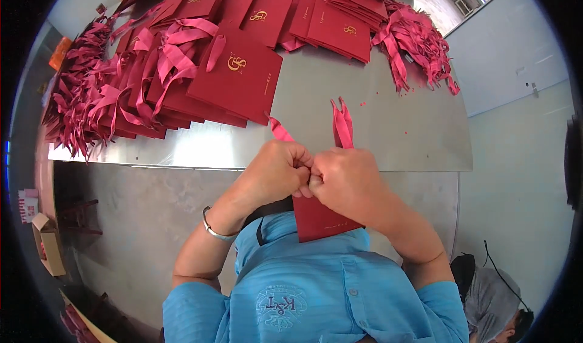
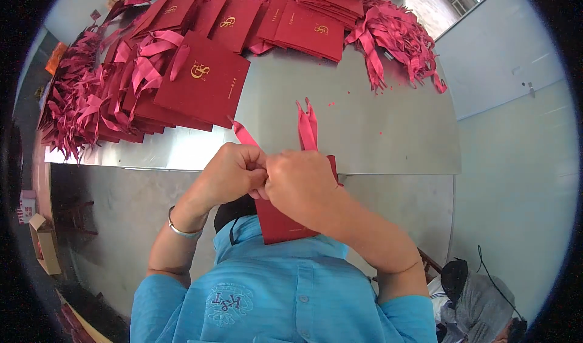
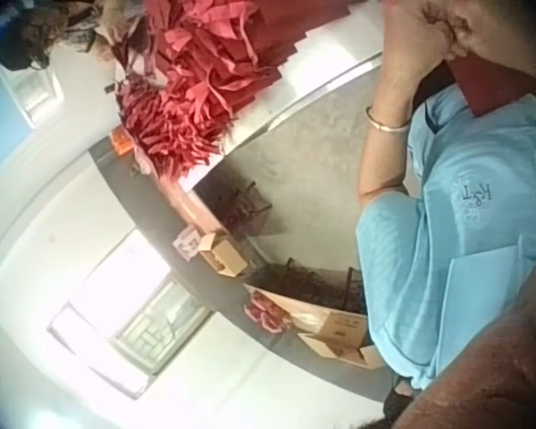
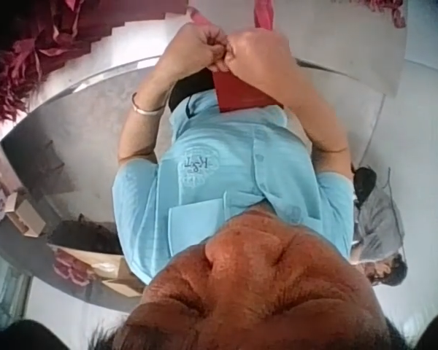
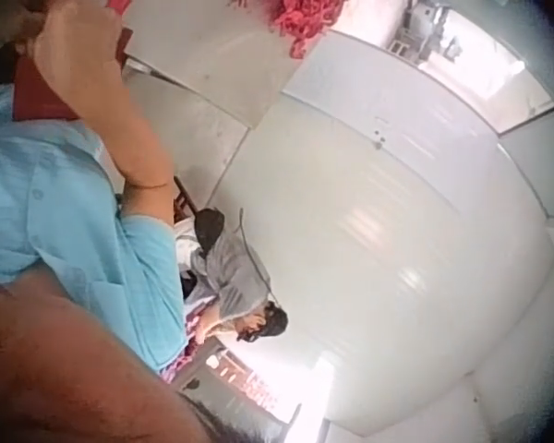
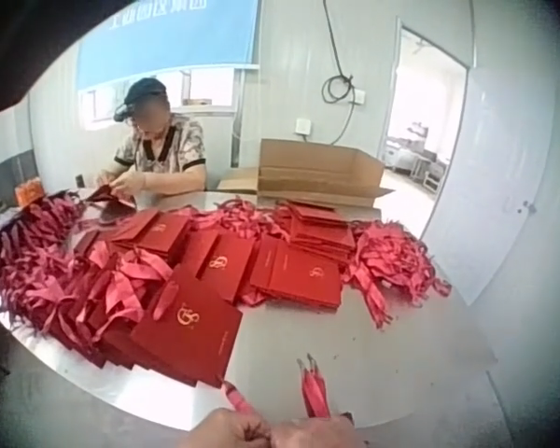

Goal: The person attaches ribbon handles to red gift bags by threading the ribbon through the bag openings and folds the bags by hand.

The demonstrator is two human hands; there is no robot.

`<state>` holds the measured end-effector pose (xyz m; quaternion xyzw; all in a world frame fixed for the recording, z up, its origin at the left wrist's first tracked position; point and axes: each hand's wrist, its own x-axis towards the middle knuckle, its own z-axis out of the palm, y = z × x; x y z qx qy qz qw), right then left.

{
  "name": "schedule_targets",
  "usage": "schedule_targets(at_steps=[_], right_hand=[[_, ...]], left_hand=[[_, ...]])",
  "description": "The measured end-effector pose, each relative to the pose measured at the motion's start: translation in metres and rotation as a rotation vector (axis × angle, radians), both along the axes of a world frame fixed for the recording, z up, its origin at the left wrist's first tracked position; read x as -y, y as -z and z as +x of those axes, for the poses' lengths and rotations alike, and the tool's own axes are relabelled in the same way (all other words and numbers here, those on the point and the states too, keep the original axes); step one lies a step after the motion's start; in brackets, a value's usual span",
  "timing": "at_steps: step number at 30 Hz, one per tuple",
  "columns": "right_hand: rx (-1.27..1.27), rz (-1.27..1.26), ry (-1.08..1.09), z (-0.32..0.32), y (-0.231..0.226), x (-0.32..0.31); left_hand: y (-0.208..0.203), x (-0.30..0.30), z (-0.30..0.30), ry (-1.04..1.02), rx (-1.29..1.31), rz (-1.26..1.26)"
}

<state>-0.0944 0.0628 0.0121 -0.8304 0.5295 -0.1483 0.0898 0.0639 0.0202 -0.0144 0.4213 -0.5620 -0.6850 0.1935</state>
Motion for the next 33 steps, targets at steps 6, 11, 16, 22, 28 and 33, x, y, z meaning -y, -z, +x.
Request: schedule_targets(at_steps=[6,11,16,22,28,33], right_hand=[[-0.083,-0.046,0.01,0.003,0.007,-0.008],[0.14,-0.137,-0.048,-0.007,-0.006,-0.011],[0.154,-0.19,-0.078,-0.012,-0.001,-0.014],[0.16,-0.182,-0.054,-0.008,0.004,-0.017],[0.426,0.255,-0.124,-0.041,-0.031,0.02],[0.581,0.85,-0.179,-0.049,-0.017,0.055]], left_hand=[[0.0,0.0,-0.001,0.003,0.036,-0.034],[-0.003,0.001,0.0,-0.01,0.015,-0.029],[-0.007,-0.001,-0.001,-0.021,0.037,0.007],[-0.004,-0.004,-0.001,0.048,0.014,-0.054],[-0.008,-0.021,-0.001,0.017,0.007,-0.172],[-0.007,-0.034,-0.006,-0.126,-0.013,-0.357]])
